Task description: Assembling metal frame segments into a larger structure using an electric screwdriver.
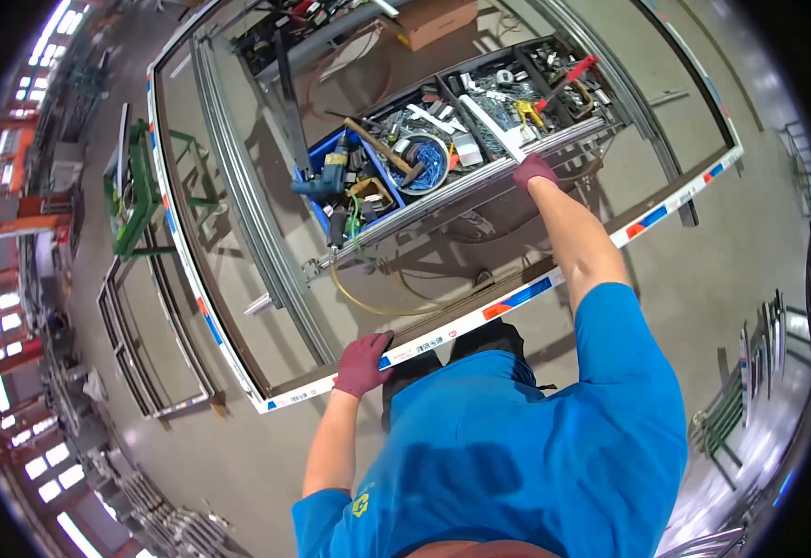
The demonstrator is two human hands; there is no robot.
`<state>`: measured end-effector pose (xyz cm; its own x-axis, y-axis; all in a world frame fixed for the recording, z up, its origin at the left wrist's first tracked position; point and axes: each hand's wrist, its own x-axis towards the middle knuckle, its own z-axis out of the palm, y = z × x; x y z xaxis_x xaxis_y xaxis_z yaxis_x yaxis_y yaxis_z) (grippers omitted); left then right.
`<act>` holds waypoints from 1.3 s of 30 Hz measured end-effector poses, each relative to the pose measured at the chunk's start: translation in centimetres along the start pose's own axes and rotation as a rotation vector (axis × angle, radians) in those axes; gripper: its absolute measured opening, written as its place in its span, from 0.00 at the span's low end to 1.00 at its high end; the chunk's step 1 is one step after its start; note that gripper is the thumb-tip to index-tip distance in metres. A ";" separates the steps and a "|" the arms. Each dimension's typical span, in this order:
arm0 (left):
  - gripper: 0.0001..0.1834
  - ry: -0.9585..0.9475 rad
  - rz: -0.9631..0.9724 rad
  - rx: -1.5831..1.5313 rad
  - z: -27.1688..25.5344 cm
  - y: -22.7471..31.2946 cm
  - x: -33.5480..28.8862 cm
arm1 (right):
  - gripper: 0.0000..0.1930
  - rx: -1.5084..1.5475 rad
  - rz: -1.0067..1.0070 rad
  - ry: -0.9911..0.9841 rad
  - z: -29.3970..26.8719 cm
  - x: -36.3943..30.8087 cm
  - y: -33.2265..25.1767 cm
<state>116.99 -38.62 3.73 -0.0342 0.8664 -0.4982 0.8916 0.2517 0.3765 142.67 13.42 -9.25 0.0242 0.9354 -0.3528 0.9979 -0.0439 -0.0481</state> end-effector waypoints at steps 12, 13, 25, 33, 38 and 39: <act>0.50 0.381 0.208 0.064 -0.6 0.1 -1.5 | 0.24 0.119 -0.736 -0.193 -6.8 -19.3 5.9; 0.50 0.406 0.211 0.069 -0.7 0.6 -1.1 | 0.24 0.105 -0.790 -0.228 -6.3 -20.7 5.9; 0.39 0.374 -0.040 -0.003 3.0 -1.4 -3.3 | 0.25 -0.059 -1.432 -0.604 -2.4 -33.6 -6.7; 0.36 0.567 -0.150 0.061 4.9 -10.8 -12.1 | 0.44 -0.163 -1.592 -0.570 1.2 -42.4 -13.2; 0.36 0.589 -0.107 0.084 6.1 -11.9 -11.8 | 0.44 -0.187 -1.543 -0.600 -0.3 -42.9 -13.2; 0.36 0.589 -0.102 0.076 6.1 -12.0 -11.5 | 0.42 -0.163 -1.533 -0.564 -0.9 -42.7 -13.0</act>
<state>109.48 -54.21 0.15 -0.3457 0.9383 -0.0043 0.9000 0.3329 0.2816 128.73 -25.66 7.24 -0.9213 -0.1720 -0.3487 0.0643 0.8170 -0.5731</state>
